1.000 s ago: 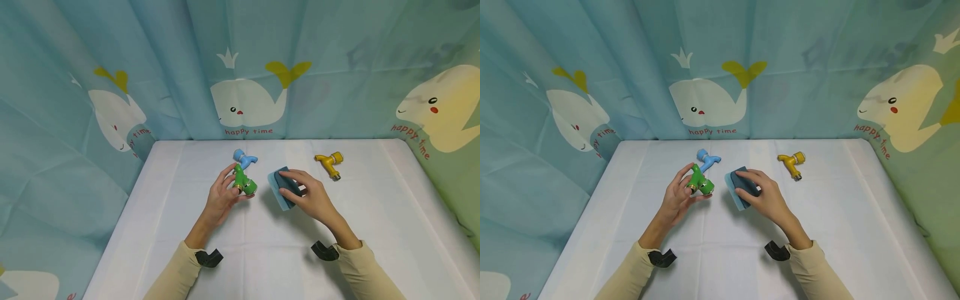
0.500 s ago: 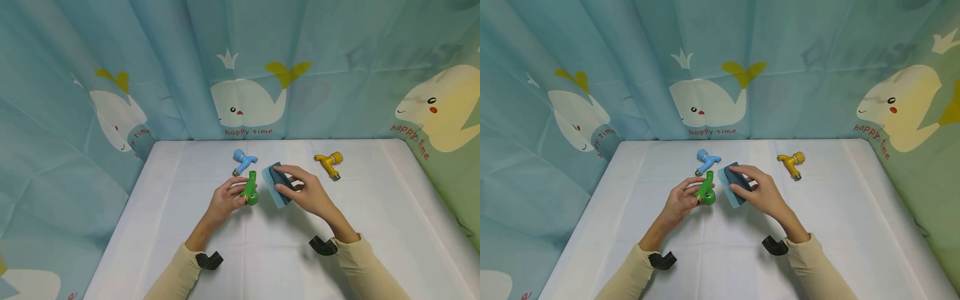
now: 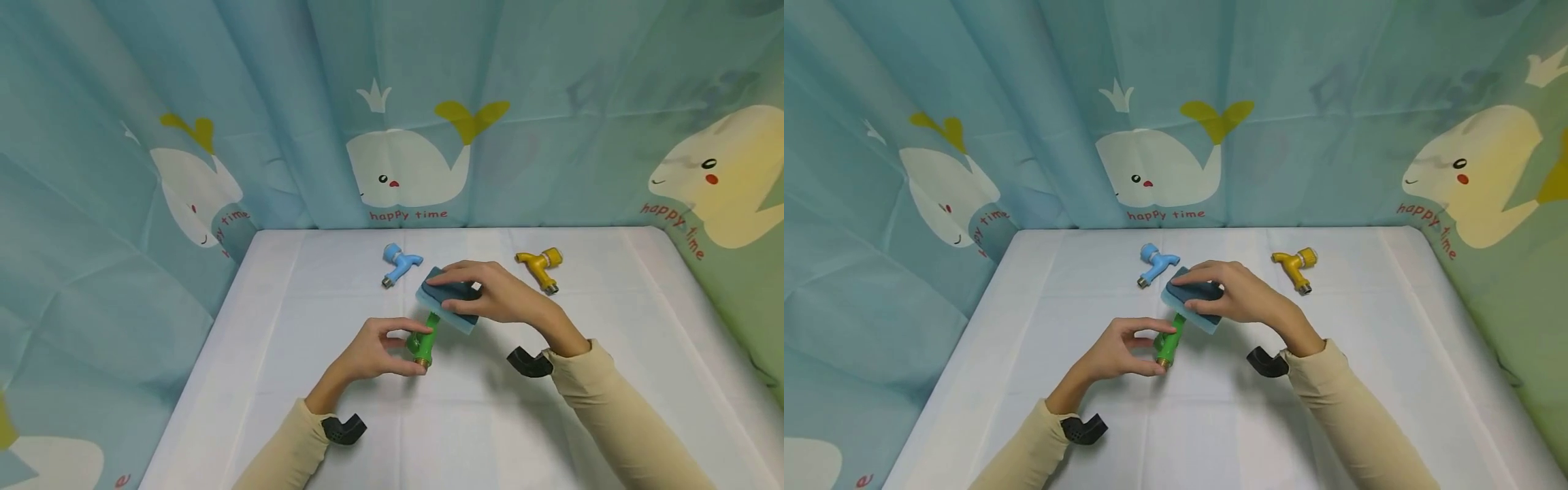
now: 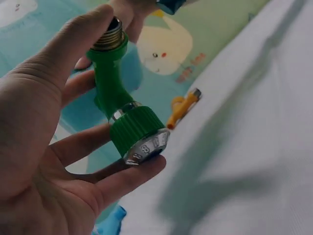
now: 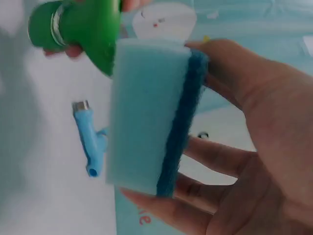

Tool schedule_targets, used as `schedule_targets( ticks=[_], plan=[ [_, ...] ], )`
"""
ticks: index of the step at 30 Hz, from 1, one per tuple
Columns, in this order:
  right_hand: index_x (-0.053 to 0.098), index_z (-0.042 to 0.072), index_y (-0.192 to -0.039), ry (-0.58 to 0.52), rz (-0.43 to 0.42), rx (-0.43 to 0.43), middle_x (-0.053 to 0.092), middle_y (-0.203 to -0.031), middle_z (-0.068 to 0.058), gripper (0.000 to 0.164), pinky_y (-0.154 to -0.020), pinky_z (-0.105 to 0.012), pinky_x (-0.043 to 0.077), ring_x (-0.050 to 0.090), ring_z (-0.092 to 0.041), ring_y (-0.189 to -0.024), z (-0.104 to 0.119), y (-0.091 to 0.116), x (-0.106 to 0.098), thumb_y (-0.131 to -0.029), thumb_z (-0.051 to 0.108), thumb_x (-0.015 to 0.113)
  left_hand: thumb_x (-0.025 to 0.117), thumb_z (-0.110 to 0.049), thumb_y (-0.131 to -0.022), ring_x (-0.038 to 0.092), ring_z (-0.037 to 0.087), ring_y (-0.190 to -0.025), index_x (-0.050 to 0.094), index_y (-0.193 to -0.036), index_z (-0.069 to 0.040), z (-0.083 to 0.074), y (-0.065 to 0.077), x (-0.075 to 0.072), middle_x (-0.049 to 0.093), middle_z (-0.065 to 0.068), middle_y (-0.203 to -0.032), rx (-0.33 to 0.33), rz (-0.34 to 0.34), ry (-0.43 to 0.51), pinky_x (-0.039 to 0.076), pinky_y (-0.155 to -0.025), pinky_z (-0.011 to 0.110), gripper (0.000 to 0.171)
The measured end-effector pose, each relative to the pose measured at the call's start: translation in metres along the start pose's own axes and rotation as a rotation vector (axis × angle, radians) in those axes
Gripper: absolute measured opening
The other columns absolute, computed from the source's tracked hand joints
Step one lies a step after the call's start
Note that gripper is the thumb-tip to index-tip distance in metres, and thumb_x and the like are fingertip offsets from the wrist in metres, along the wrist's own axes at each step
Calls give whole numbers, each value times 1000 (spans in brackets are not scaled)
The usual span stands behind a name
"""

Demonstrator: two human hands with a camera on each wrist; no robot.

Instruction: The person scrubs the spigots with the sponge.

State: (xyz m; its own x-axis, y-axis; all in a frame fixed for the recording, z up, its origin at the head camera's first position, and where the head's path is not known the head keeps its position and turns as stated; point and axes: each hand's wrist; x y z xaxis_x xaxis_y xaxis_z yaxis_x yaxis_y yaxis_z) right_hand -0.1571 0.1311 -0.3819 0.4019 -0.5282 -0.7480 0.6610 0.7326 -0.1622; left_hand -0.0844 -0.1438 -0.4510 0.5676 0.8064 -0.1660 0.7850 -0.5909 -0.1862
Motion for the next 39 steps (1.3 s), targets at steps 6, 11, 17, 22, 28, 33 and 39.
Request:
schedule_targets(
  ticks=[6, 11, 17, 22, 28, 33, 39],
  plan=[
    [72, 23, -133, 106, 34, 41, 63, -137, -16, 40, -97, -53, 54, 63, -34, -122, -1, 4, 3, -94, 27, 78, 92, -11, -76, 64, 16, -120, 77, -120, -13, 1, 0, 2, 71, 1, -128, -6, -2, -168, 59, -92, 38, 47],
    [72, 23, -132, 146, -69, -1, 60, -140, -16, 41, -88, -47, 58, 63, -32, -119, 2, 11, 8, -92, 26, 80, 90, -7, -78, 63, 20, -121, 75, -122, -9, -2, -1, 1, 70, 5, -129, -25, -6, -98, 58, -95, 43, 47],
    [76, 28, -127, 328, -287, -114, 56, -143, -15, 42, -71, -42, 58, 60, -34, -113, 6, 17, 27, -86, 27, 86, 86, -3, -81, 66, 21, -112, 74, -123, -3, -1, -4, -1, 71, 10, -126, -33, -45, -8, 59, -92, 48, 44],
    [77, 29, -124, 441, -397, -195, 57, -142, -14, 47, -61, -40, 56, 56, -31, -95, 3, 18, 46, -80, 23, 91, 83, 6, -81, 69, 25, -104, 70, -124, 5, 5, -6, 1, 68, 21, -125, 1, -75, 64, 61, -85, 46, 45],
    [76, 29, -126, 439, -484, -199, 55, -144, -16, 48, -55, -39, 55, 51, -30, -89, -2, 18, 56, -81, 22, 89, 84, 7, -80, 68, 24, -107, 69, -125, 7, 6, -5, 2, 67, 21, -128, 6, -102, 97, 61, -87, 43, 47],
    [73, 21, -130, 256, -535, -95, 56, -143, -18, 48, -67, -45, 60, 60, -35, -99, -8, 18, 48, -85, 16, 85, 86, 3, -79, 65, 27, -119, 67, -124, 11, 3, -2, 0, 64, 25, -134, 56, -87, 121, 57, -94, 45, 49],
    [58, 18, -147, -493, -356, 153, 57, -145, -14, 46, -82, -37, 60, 65, -34, -113, -8, 21, 39, -102, 16, 66, 88, -7, -81, 60, 26, -129, 65, -124, 14, -4, -2, -3, 57, 31, -140, 120, -37, 144, 54, -99, 47, 53]
  ],
)
Point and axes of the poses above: each hand's wrist, its own y-axis away from the middle knuckle, its own x-axis out of the palm, z = x × y
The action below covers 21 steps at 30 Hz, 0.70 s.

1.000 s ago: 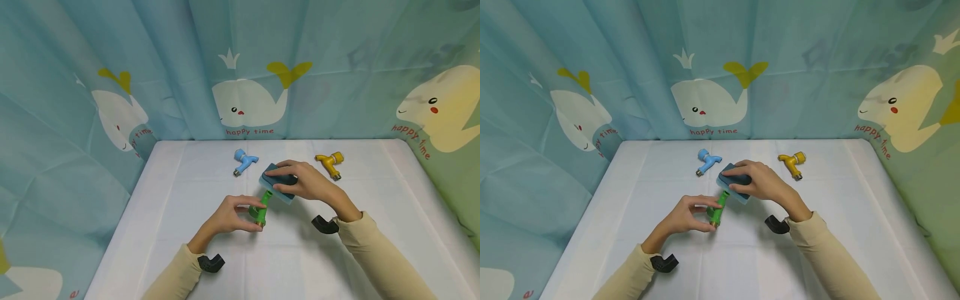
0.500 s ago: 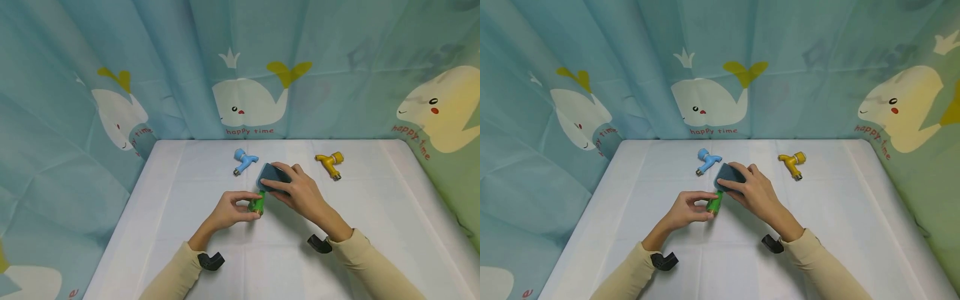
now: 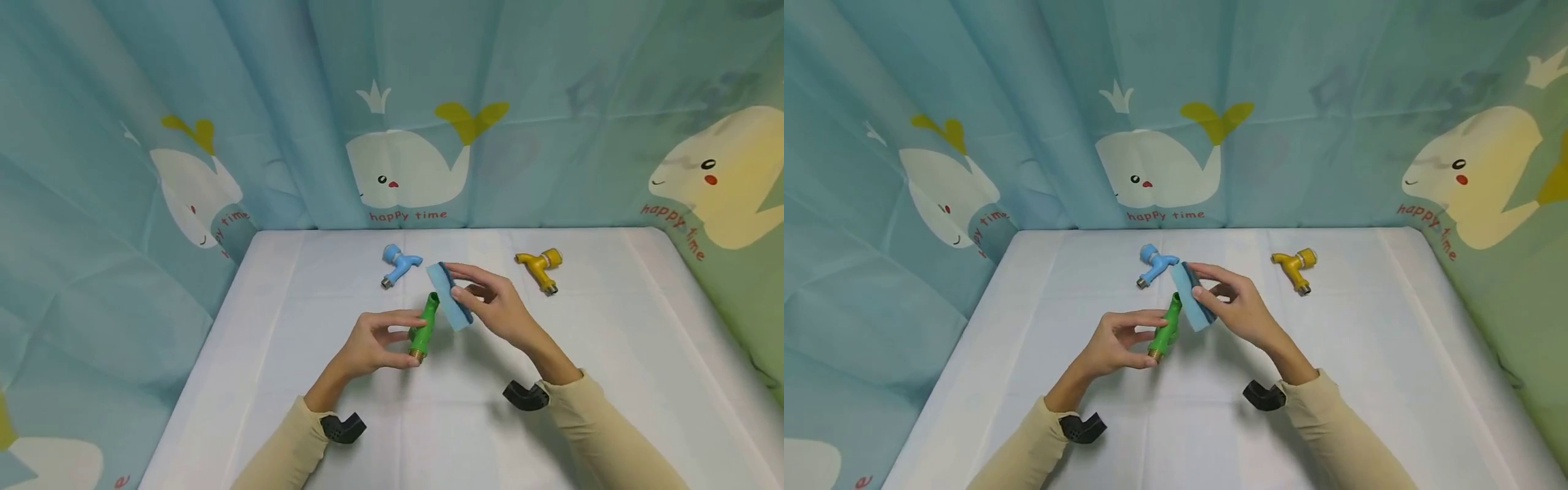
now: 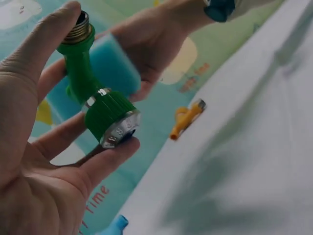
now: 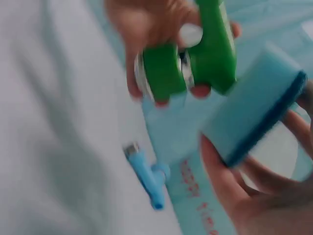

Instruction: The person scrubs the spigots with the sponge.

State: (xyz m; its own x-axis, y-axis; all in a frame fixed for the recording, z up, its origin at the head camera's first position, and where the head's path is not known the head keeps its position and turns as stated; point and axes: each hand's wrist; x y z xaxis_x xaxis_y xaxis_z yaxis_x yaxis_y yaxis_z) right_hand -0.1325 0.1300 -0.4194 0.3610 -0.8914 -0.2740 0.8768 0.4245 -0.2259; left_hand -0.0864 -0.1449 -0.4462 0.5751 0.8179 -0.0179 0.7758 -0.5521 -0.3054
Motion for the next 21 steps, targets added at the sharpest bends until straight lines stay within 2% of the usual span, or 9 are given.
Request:
schedule_targets(
  ticks=[2, 4, 8, 12, 15, 18, 21],
  plan=[
    [54, 17, -150, -124, 86, 109, 55, -145, -19, 45, -86, -40, 58, 62, -38, -117, 0, 1, -2, -106, 21, 60, 88, -8, -82, 58, 26, -130, 66, -123, 15, -1, -1, -1, 56, 34, -138, 18, 14, 26, 54, -99, 50, 52],
    [51, 15, -152, -177, 142, 189, 54, -144, -23, 46, -87, -43, 57, 59, -39, -117, -3, 4, -4, -107, 24, 57, 87, -7, -82, 57, 27, -131, 66, -121, 16, 0, -1, -2, 55, 37, -136, 29, 32, 63, 54, -99, 52, 50],
    [50, 12, -152, -192, 159, 236, 55, -141, -23, 47, -85, -40, 57, 59, -37, -110, -9, 8, -10, -108, 25, 56, 87, -5, -82, 56, 28, -132, 66, -119, 17, 1, 0, -1, 56, 37, -135, 35, 44, 118, 53, -99, 53, 48],
    [49, 13, -152, -195, 159, 238, 55, -143, -24, 47, -86, -41, 57, 60, -37, -111, -12, 9, -12, -107, 25, 57, 87, -9, -83, 57, 29, -130, 66, -118, 17, 1, -1, -1, 57, 35, -135, 52, 29, 113, 53, -98, 52, 49],
    [53, 16, -150, -134, 171, 226, 57, -143, -19, 46, -87, -38, 57, 61, -35, -114, -12, 10, -12, -106, 25, 60, 87, -11, -84, 57, 29, -130, 64, -118, 19, 2, -1, -2, 59, 30, -136, 51, 22, 112, 54, -98, 52, 51],
    [58, 16, -146, -92, 123, 173, 59, -141, -14, 43, -86, -35, 57, 63, -33, -114, -10, 10, -13, -104, 21, 63, 86, -9, -84, 57, 26, -131, 59, -119, 24, 5, 1, -2, 61, 20, -138, 35, -2, 148, 53, -100, 49, 56],
    [59, 14, -146, -50, 111, 92, 60, -142, -12, 43, -86, -34, 58, 65, -33, -115, -10, 9, -12, -103, 16, 65, 86, -10, -85, 57, 25, -130, 53, -124, 26, 9, 1, -3, 61, 12, -138, 25, -32, 199, 54, -100, 45, 62]
  ],
)
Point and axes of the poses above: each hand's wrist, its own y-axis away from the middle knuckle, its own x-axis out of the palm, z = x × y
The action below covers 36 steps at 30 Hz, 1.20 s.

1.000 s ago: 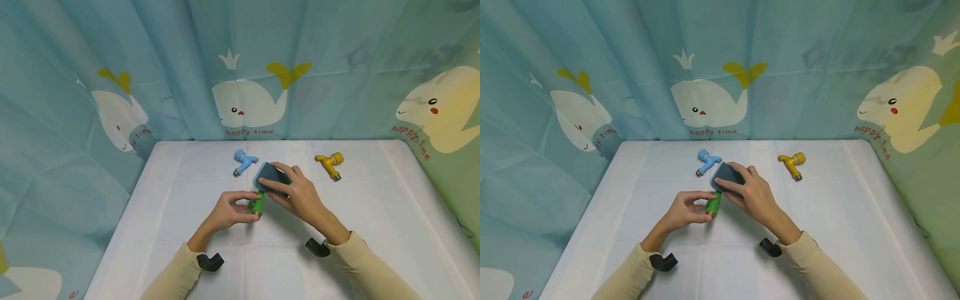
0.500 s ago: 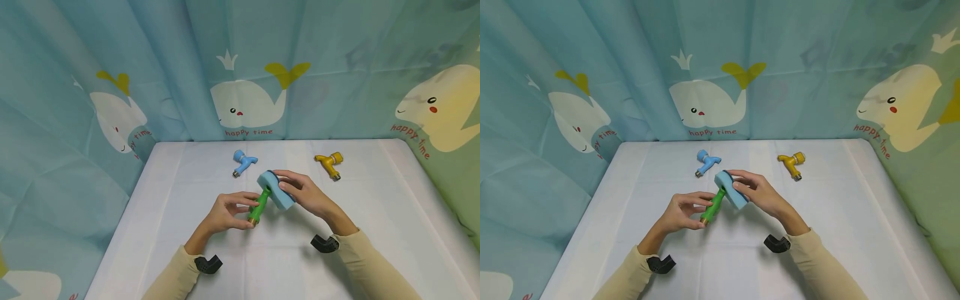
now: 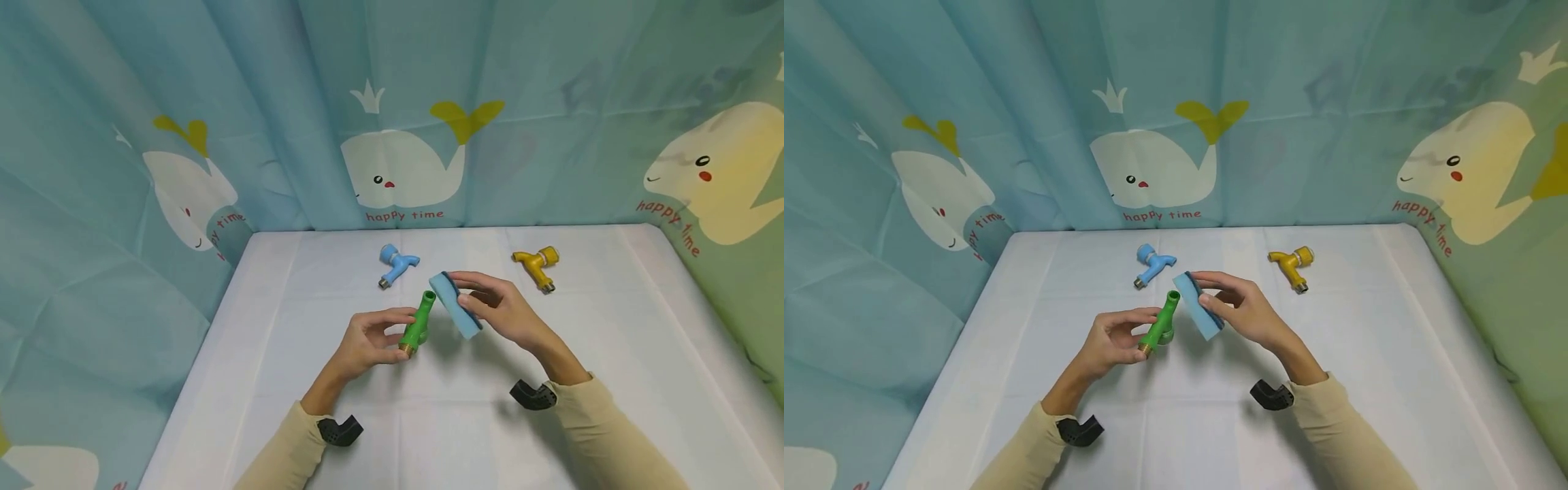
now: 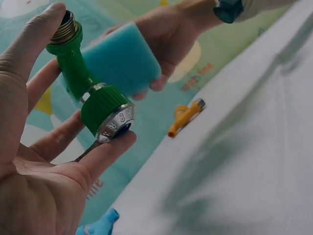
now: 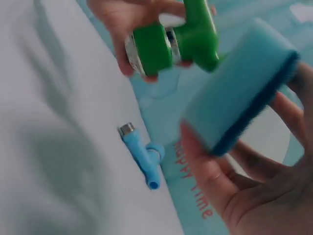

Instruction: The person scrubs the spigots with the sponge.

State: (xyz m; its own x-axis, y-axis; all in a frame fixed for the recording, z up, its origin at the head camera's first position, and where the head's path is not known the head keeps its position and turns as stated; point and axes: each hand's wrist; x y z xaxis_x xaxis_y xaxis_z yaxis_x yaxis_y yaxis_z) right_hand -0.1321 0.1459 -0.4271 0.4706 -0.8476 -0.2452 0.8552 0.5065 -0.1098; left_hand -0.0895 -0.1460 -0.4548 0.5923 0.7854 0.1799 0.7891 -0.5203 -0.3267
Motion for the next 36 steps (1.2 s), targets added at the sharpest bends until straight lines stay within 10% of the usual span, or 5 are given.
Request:
schedule_targets(
  ticks=[10, 15, 21, 36],
  plan=[
    [62, 13, -143, 139, -56, -6, 60, -143, -12, 44, -71, -31, 59, 69, -27, -96, -16, 7, -6, -99, 11, 69, 87, -32, -84, 60, 21, -127, 15, -165, -9, 8, -5, -4, 54, 17, -145, -91, -129, 291, 54, -98, 28, 111],
    [62, 14, -143, 131, -46, 9, 59, -144, -11, 43, -71, -30, 58, 69, -28, -96, -22, 14, -9, -100, 14, 70, 90, -32, -82, 62, 22, -120, 10, -165, -9, 8, -5, -5, 56, 14, -139, -124, -158, 367, 56, -93, 30, 117],
    [62, 14, -143, 151, -52, 23, 60, -144, -10, 43, -78, -29, 57, 67, -29, -99, -25, 21, -9, -100, 15, 69, 87, -36, -83, 66, 29, -110, 12, -163, -9, 15, -6, -3, 52, 8, -120, -127, -172, 448, 58, -90, 54, 113],
    [61, 14, -143, 176, -84, 64, 58, -146, -10, 44, -82, -32, 57, 67, -28, -102, -32, 31, -13, -101, 18, 69, 57, -1, -104, 68, 20, -70, 23, -136, -18, 14, -2, 5, 68, 13, -96, -341, -296, 275, 59, -53, 33, 50]
  ],
)
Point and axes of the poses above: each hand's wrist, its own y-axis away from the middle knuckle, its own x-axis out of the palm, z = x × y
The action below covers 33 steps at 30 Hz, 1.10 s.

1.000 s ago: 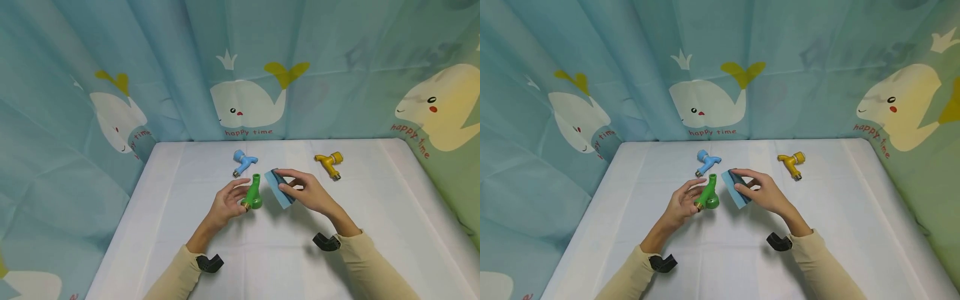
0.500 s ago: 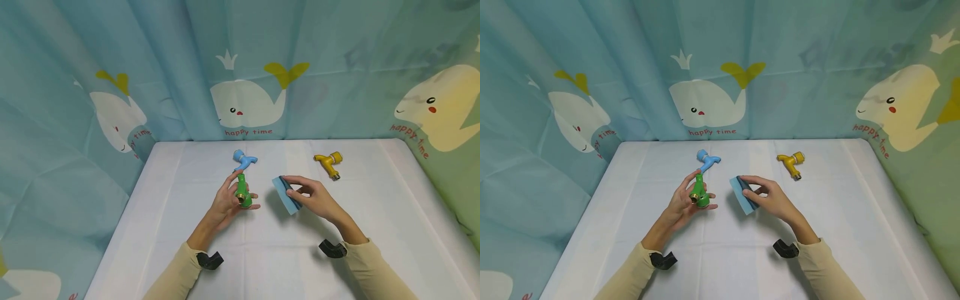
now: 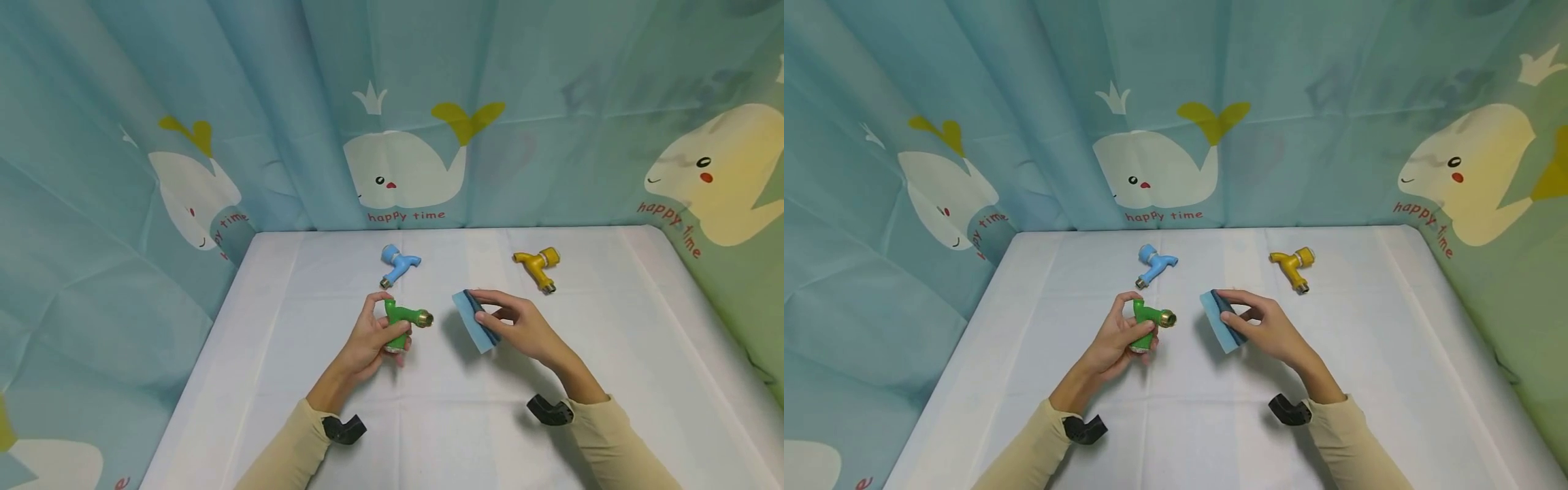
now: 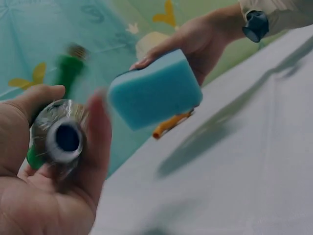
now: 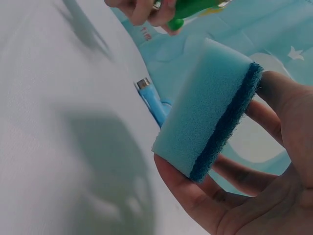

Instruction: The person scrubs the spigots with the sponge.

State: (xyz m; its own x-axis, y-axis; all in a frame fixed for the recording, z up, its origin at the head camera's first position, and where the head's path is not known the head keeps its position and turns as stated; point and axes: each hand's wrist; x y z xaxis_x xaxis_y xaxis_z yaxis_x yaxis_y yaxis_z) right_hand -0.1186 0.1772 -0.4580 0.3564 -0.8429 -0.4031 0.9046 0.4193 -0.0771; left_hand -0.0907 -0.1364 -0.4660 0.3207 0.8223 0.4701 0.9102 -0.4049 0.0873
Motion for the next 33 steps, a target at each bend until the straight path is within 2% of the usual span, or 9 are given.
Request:
schedule_targets(
  ticks=[4, 7, 10, 16, 21, 24, 26, 29, 33],
  plan=[
    [61, 15, -144, 7, -7, -1, 59, -146, -9, 44, -85, -34, 57, 66, -32, -105, -2, 1, -2, -101, 18, 69, 44, -29, -112, 58, 15, -57, 21, -134, -16, 0, 0, 2, 65, 12, -88, -2, -59, -91, 44, -44, 22, 34],
    [61, 14, -144, -4, -5, 4, 59, -145, -10, 44, -84, -31, 57, 66, -32, -105, -2, 2, -2, -101, 18, 69, 26, -56, -107, 54, 15, -55, 22, -136, -16, 0, 0, 2, 61, 13, -83, -39, -119, -140, 39, -45, 21, 49],
    [61, 14, -144, -11, -4, 11, 59, -145, -11, 44, -83, -29, 56, 66, -31, -105, -2, 4, -2, -101, 18, 69, 19, -63, -103, 52, 16, -56, 26, -144, -15, 0, 0, 0, 57, 10, -80, -65, -167, -153, 39, -45, 21, 64],
    [61, 13, -144, -8, -11, 11, 60, -143, -13, 45, -83, -28, 56, 66, -32, -106, -4, 6, -2, -100, 21, 70, 29, -54, -111, 60, 19, -65, 37, -147, -12, -2, 1, -2, 60, 12, -88, -110, -166, -65, 56, -57, 31, 56],
    [61, 15, -144, -8, -8, 16, 59, -144, -11, 45, -83, -29, 57, 66, -32, -105, -4, 8, -3, -100, 23, 70, 43, -47, -109, 66, 33, -99, 46, -124, -16, -6, 2, -2, 51, 29, -130, -152, -101, 89, 58, -87, 47, 35],
    [61, 16, -143, -9, -7, 14, 59, -145, -10, 45, -82, -29, 57, 67, -31, -104, -4, 8, -2, -100, 23, 71, 51, -32, -108, 61, 39, -118, 45, -124, -15, -6, 5, -3, 38, 33, -147, -122, -35, 155, 53, -98, 50, 24],
    [61, 16, -144, -6, -4, 9, 58, -146, -10, 46, -82, -29, 57, 67, -28, -103, -4, 8, -2, -100, 23, 71, 56, -20, -106, 56, 41, -129, 42, -137, -14, -5, 7, -3, 39, 31, -150, -85, 17, 174, 50, -102, 50, 35],
    [62, 14, -143, -17, 0, -10, 57, -147, -13, 45, -82, -29, 58, 69, -26, -101, -2, 6, 1, -100, 19, 71, 61, -2, -99, 46, 44, -139, 24, -159, -16, -4, 8, -2, 44, 25, -148, -36, 86, 223, 46, -108, 49, 72],
    [63, 13, -141, -20, -14, -65, 57, -146, -14, 44, -76, -28, 59, 69, -24, -97, 11, 3, 13, -98, 12, 72, 68, 9, -92, 48, 39, -138, 12, -166, -18, -4, 6, 1, 48, 18, -140, 4, 112, 257, 46, -109, 44, 97]
  ],
)
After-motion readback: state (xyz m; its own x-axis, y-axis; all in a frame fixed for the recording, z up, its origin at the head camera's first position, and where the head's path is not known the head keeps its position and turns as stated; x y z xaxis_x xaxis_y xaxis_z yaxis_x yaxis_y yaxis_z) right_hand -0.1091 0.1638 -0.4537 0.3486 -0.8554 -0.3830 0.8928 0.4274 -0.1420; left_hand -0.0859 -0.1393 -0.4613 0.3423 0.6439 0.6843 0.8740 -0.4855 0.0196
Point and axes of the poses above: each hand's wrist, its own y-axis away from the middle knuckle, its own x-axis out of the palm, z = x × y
